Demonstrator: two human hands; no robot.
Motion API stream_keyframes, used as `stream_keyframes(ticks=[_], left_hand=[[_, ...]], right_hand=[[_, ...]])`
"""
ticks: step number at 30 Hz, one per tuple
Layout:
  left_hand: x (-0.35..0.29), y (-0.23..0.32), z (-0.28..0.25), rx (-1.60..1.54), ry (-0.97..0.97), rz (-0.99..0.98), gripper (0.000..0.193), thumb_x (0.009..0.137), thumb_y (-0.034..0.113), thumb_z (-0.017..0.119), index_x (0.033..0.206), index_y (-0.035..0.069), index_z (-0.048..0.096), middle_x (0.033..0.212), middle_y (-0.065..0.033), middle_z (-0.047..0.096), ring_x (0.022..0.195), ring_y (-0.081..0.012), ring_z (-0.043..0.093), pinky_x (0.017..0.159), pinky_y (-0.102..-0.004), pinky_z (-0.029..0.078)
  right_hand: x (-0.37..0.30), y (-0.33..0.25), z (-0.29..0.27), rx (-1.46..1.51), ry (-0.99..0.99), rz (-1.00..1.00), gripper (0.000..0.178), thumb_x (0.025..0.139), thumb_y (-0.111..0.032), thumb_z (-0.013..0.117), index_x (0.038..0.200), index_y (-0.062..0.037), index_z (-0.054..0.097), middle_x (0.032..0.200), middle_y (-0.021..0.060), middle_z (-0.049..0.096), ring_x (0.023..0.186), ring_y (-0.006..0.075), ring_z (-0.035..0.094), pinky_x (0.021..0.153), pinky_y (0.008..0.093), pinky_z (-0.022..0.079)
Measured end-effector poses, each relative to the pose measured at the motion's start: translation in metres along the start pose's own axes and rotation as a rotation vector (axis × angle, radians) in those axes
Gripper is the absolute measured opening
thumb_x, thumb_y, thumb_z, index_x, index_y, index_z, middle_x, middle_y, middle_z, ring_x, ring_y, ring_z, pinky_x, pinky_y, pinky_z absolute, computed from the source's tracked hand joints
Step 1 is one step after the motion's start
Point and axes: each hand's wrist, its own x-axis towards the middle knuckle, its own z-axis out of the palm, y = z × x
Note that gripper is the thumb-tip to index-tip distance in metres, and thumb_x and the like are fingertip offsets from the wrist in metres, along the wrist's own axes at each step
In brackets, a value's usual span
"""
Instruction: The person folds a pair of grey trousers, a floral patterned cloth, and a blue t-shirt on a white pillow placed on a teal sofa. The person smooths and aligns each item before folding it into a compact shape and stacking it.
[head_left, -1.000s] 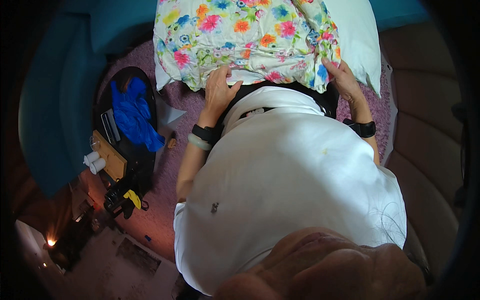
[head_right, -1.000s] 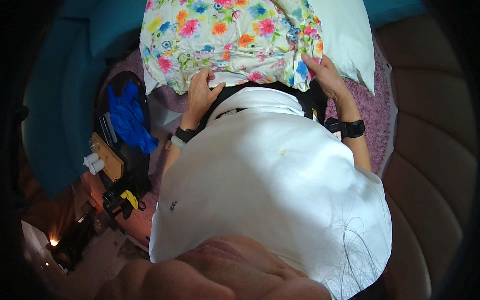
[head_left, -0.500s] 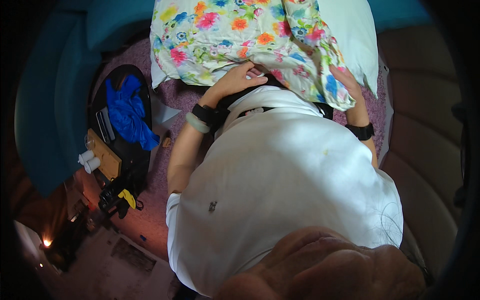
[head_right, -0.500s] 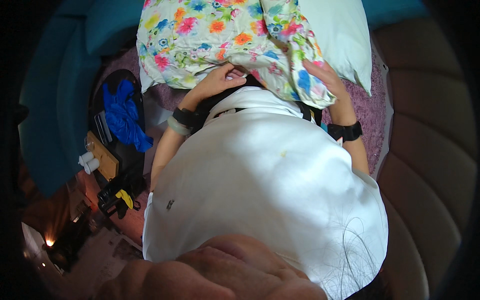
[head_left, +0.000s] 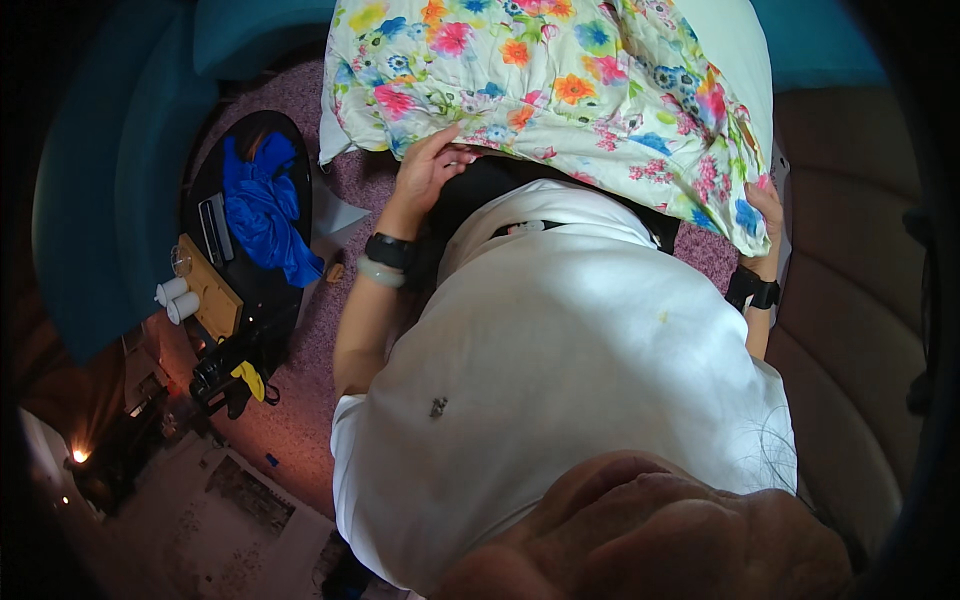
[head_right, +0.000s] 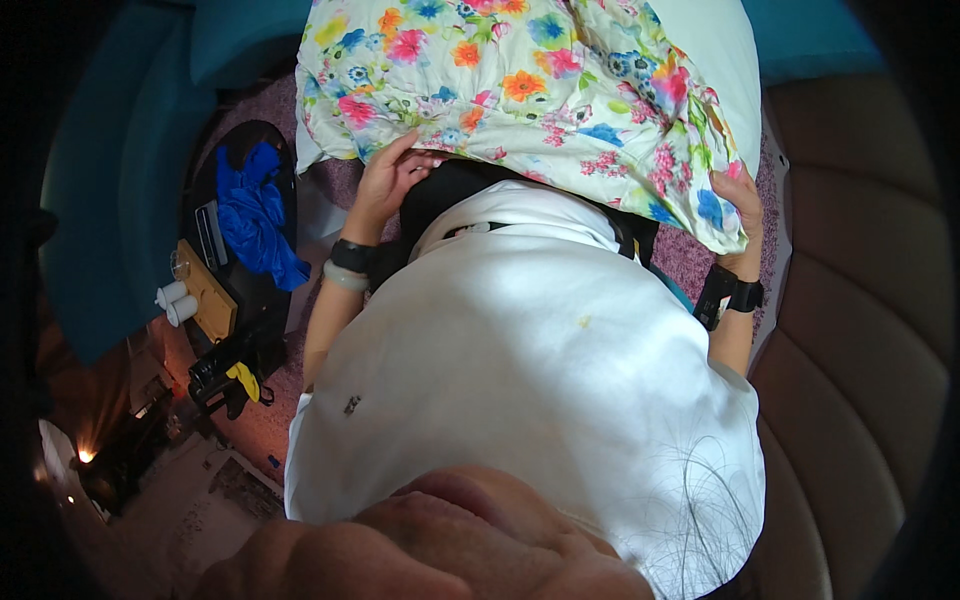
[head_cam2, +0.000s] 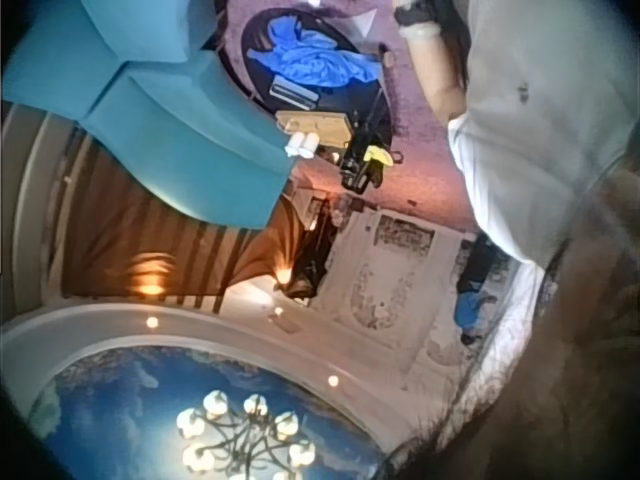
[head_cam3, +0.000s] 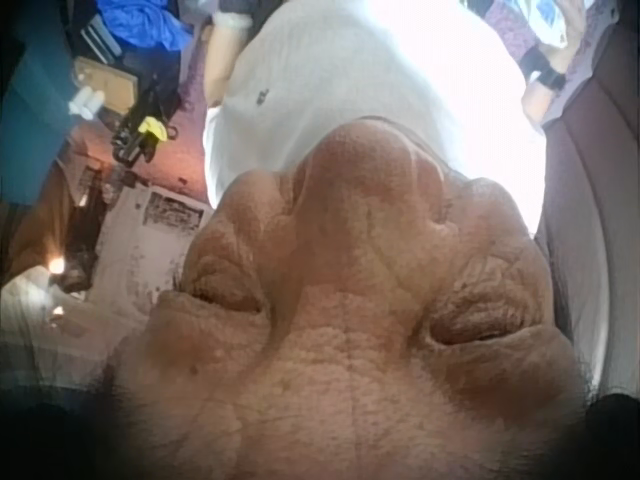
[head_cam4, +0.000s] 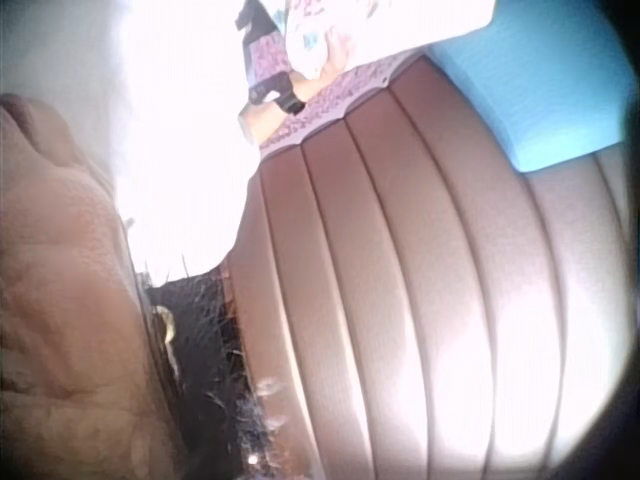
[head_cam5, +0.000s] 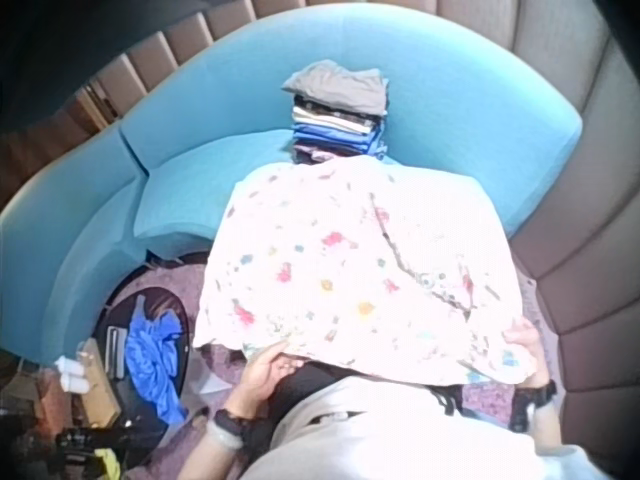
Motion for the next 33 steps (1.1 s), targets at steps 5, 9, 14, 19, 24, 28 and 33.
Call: stream_keyframes(ticks=[5, 9, 14, 19, 24, 28, 33], left_hand=[[-0.012, 0.016, -0.045, 0.771, 0.761, 0.591, 0.045, 0.079, 0.040, 0.083, 0.091, 0.001, 0.064, 0.088, -0.0078, 0.065, 0.076, -0.0199, 0.062, 0.071, -0.0332, 0.051], [0.002, 0.033, -0.067, 1.025, 1.111, 0.846, 0.051, 0.073, 0.040, 0.088, 0.090, -0.002, 0.064, 0.098, -0.0088, 0.060, 0.083, -0.0173, 0.056, 0.073, -0.0337, 0.048], [-0.011, 0.045, -0.046, 0.611, 0.481, 0.259, 0.023, 0.086, 0.010, 0.074, 0.104, -0.002, 0.068, 0.090, -0.0008, 0.065, 0.077, -0.0088, 0.059, 0.076, -0.0233, 0.048], [-0.056, 0.040, 0.028, 0.354, -0.269, 0.154, 0.036, 0.086, 0.002, 0.068, 0.120, -0.006, 0.063, 0.113, -0.0109, 0.071, 0.097, -0.0136, 0.068, 0.088, -0.0266, 0.054], [-0.051, 0.048, 0.082, 0.583, -0.451, -0.033, 0.036, 0.086, 0.004, 0.069, 0.120, -0.008, 0.063, 0.115, -0.0086, 0.069, 0.099, -0.0113, 0.065, 0.091, -0.0256, 0.050], [-0.029, 0.051, 0.127, 0.613, -0.604, 0.004, 0.035, 0.088, 0.008, 0.070, 0.119, -0.006, 0.063, 0.110, -0.0056, 0.069, 0.097, -0.0101, 0.064, 0.088, -0.0253, 0.050], [-0.024, 0.070, 0.165, 0.721, -0.553, 0.325, 0.026, 0.087, 0.015, 0.077, 0.102, 0.000, 0.063, 0.092, -0.0012, 0.065, 0.083, -0.0066, 0.061, 0.076, -0.0205, 0.051]], right_hand=[[0.007, 0.004, -0.008, 0.135, -0.060, 0.042, 0.063, 0.083, -0.009, 0.066, 0.140, 0.0066, 0.044, 0.123, 0.0176, 0.065, 0.102, 0.0259, 0.069, 0.094, 0.0371, 0.054], [0.038, 0.000, -0.002, 0.058, 0.035, -0.068, 0.048, 0.092, -0.007, 0.063, 0.137, 0.0037, 0.050, 0.124, 0.0139, 0.065, 0.108, 0.0214, 0.066, 0.098, 0.0356, 0.051], [0.063, -0.031, -0.009, -0.238, -0.155, -0.220, 0.036, 0.096, -0.006, 0.061, 0.131, 0.0027, 0.055, 0.117, 0.0099, 0.068, 0.100, 0.0152, 0.067, 0.089, 0.0289, 0.054], [0.089, -0.116, -0.054, -0.334, 0.200, -0.363, 0.030, 0.098, -0.005, 0.057, 0.127, 0.0016, 0.057, 0.114, 0.0088, 0.068, 0.097, 0.0148, 0.068, 0.084, 0.0293, 0.056], [0.100, -0.116, -0.018, -1.484, 0.594, -1.038, 0.035, 0.090, -0.025, 0.071, 0.115, -0.0009, 0.068, 0.105, 0.0161, 0.070, 0.098, 0.0220, 0.068, 0.080, 0.0350, 0.055], [0.058, -0.024, 0.096, -1.065, -0.464, -0.600, 0.079, 0.074, -0.033, 0.086, 0.141, -0.0109, 0.051, 0.127, 0.0094, 0.062, 0.111, 0.0231, 0.062, 0.095, 0.0378, 0.049], [0.039, 0.014, 0.179, -0.971, -0.549, -0.620, 0.062, 0.079, -0.003, 0.067, 0.138, -0.0082, 0.049, 0.106, 0.0188, 0.066, 0.094, 0.0324, 0.067, 0.082, 0.0384, 0.052]])
